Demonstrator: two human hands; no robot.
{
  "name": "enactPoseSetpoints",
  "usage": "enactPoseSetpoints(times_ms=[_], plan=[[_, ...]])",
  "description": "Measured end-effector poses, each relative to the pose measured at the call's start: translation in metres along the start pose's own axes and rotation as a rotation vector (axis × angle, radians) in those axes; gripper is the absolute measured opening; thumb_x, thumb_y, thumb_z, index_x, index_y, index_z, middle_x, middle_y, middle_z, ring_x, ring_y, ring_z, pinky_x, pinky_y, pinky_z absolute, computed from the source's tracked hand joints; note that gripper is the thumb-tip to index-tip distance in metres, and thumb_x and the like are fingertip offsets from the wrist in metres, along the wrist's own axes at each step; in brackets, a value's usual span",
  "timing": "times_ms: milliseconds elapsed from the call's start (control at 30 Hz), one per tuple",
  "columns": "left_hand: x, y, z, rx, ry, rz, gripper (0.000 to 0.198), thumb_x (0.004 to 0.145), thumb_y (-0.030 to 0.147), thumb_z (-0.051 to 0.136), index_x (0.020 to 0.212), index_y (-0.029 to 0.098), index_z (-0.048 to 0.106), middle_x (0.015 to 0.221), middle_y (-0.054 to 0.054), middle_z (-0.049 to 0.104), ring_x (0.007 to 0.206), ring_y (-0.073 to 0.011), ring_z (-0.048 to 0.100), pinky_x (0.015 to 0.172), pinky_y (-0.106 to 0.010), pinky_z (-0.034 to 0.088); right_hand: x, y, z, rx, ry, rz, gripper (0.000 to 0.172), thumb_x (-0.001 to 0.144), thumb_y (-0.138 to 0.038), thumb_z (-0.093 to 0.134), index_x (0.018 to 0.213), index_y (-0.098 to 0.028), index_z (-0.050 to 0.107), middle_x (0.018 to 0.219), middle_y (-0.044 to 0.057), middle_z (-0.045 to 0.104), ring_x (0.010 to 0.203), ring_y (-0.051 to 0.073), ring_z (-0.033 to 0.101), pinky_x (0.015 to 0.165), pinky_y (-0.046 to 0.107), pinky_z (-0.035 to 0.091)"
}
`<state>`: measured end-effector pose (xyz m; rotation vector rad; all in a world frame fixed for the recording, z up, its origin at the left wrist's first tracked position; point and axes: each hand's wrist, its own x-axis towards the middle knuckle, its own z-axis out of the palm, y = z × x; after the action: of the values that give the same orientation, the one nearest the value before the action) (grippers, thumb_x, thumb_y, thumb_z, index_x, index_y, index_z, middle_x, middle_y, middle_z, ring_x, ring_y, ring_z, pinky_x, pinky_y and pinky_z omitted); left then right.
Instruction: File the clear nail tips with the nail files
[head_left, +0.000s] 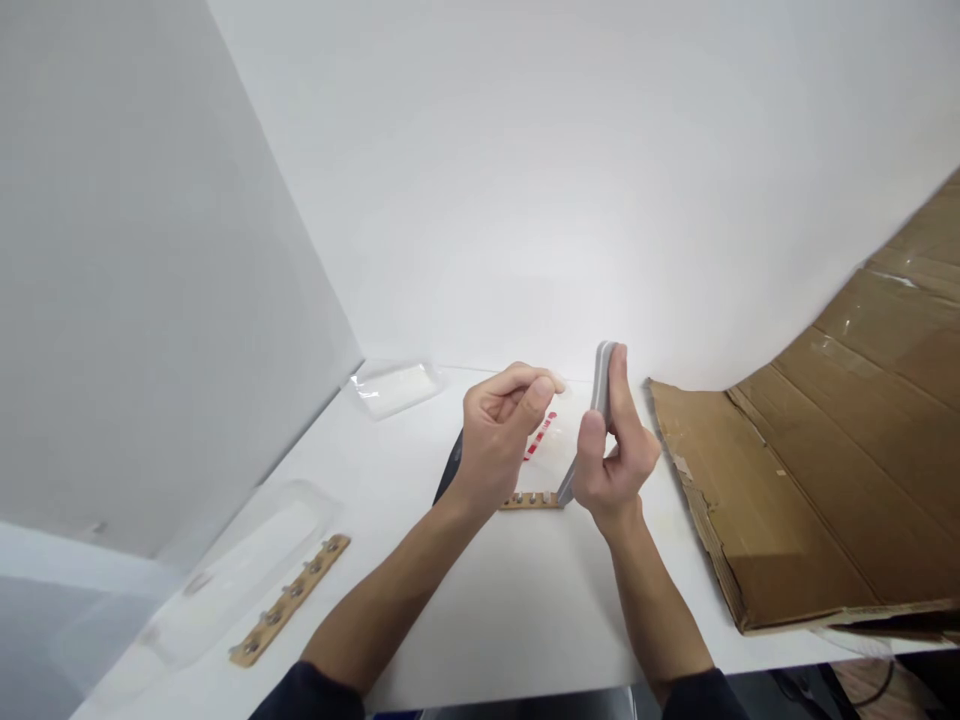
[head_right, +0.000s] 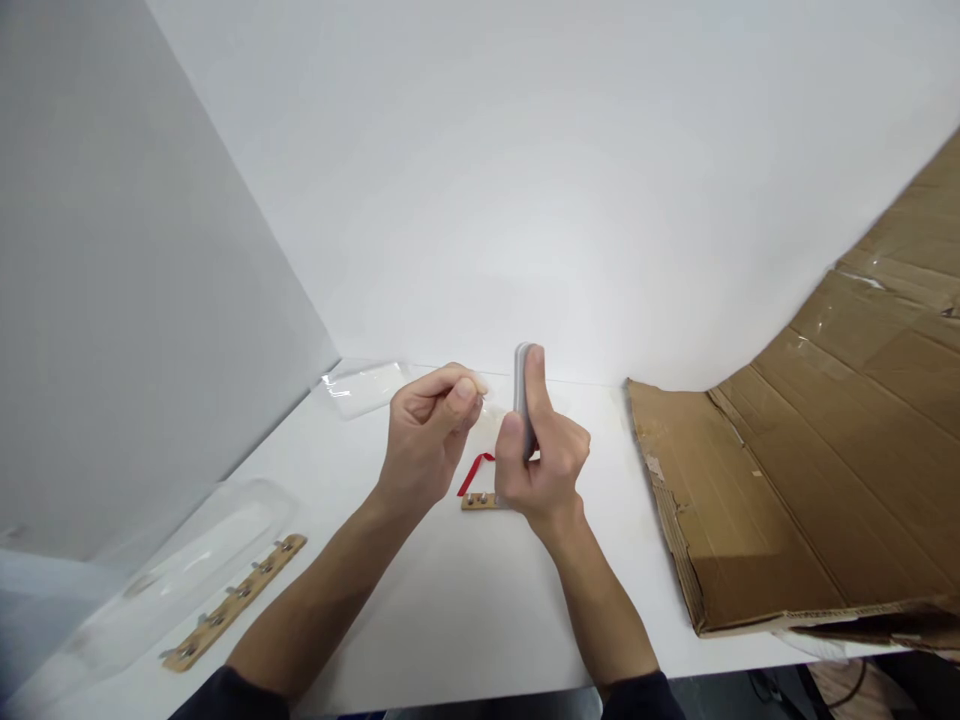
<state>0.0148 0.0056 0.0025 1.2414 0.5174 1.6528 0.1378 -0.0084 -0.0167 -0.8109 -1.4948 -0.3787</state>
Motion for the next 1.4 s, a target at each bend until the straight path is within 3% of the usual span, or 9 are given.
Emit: enactPoseSetpoints(times_ms=[200,333,467,633,800,1000,1133,1233,1400], plan=[[0.0040,-0.0014,-0.0057,0.018,-0.033,0.018,0.030,0.089,0.045,0.083,0.076,0.019,0.076,0.078,-0.002,0.064,0.063,-0.0099,0.046,0.063,-0.026,0.044,-0.0028,-0.0022,0.0030,0.032,-0.134,-0.063,0.060,0.107,-0.018,0.043,0.167,-0.022,0.040,0.070,-0.001,0.074,0.038,0.009,0.033,0.040,0.026,0.033],[0.0081,-0.0018,-0.0084,0.013,-0.015,-0.009,0.031,0.087,0.047,0.084,0.078,0.019,0.077,0.077,-0.001,0.064,0.062,-0.0098,0.045,0.060,-0.027,0.042,-0.0012,0.0007,0.0020,-0.053,-0.102,-0.008,0.058,0.108,-0.019,0.042,0.166,-0.022,0.042,0.076,0.001,0.075,0.039,0.009,0.031,0.038,0.027,0.031],[0.0079,0.0010,-0.0073,-0.002,-0.032,-0.042,0.037,0.085,0.049,0.085,0.070,0.019,0.072,0.073,-0.001,0.063,0.061,-0.0099,0.045,0.059,-0.027,0.041,-0.0022,0.0000,0.0032,-0.027,-0.129,-0.129,0.061,0.106,-0.018,0.043,0.168,-0.020,0.038,0.063,-0.002,0.069,0.038,0.010,0.032,0.040,0.027,0.034],[0.0085,-0.0007,-0.0064,0.027,0.003,-0.014,0.031,0.084,0.049,0.086,0.077,0.020,0.079,0.076,-0.002,0.064,0.065,-0.0116,0.050,0.064,-0.028,0.045,-0.0054,0.0033,0.0085,-0.067,-0.064,-0.028,0.062,0.106,-0.017,0.043,0.167,-0.026,0.040,0.096,0.006,0.081,0.039,0.007,0.032,0.037,0.027,0.030],[0.0080,-0.0027,-0.0071,0.024,-0.019,-0.015,0.031,0.086,0.048,0.085,0.076,0.019,0.078,0.075,-0.002,0.063,0.061,-0.0099,0.045,0.058,-0.027,0.041,-0.0049,0.0057,0.0085,0.019,-0.087,-0.116,0.064,0.104,-0.014,0.047,0.167,-0.024,0.041,0.082,0.002,0.080,0.039,0.008,0.035,0.040,0.027,0.031],[0.0069,0.0010,-0.0070,0.034,0.005,0.018,0.029,0.086,0.047,0.085,0.078,0.019,0.080,0.073,-0.001,0.061,0.062,-0.0103,0.045,0.061,-0.027,0.042,-0.0009,0.0029,0.0052,-0.029,-0.042,-0.068,0.060,0.105,-0.015,0.046,0.164,-0.023,0.045,0.070,-0.001,0.075,0.038,0.010,0.029,0.038,0.027,0.030],[0.0069,0.0010,-0.0056,0.033,-0.008,0.004,0.031,0.085,0.045,0.086,0.073,0.018,0.076,0.073,-0.001,0.062,0.061,-0.0098,0.046,0.056,-0.027,0.039,-0.0019,0.0000,0.0060,0.001,-0.100,-0.136,0.061,0.105,-0.015,0.046,0.166,-0.019,0.042,0.055,-0.005,0.064,0.038,0.011,0.034,0.042,0.027,0.034],[0.0073,0.0000,-0.0046,0.066,0.014,0.011,0.030,0.085,0.046,0.085,0.077,0.018,0.079,0.073,-0.002,0.063,0.061,-0.0104,0.047,0.056,-0.027,0.040,-0.0037,0.0025,0.0075,-0.075,-0.076,-0.063,0.060,0.107,-0.018,0.044,0.167,-0.019,0.040,0.068,0.000,0.074,0.038,0.010,0.031,0.039,0.027,0.033],[0.0063,-0.0004,-0.0056,0.062,-0.019,0.027,0.027,0.087,0.042,0.084,0.076,0.019,0.078,0.076,-0.002,0.064,0.061,-0.0096,0.048,0.056,-0.026,0.041,-0.0042,0.0058,0.0077,0.007,-0.088,-0.136,0.064,0.104,-0.014,0.047,0.167,-0.023,0.040,0.086,0.005,0.083,0.039,0.009,0.034,0.040,0.028,0.033]])
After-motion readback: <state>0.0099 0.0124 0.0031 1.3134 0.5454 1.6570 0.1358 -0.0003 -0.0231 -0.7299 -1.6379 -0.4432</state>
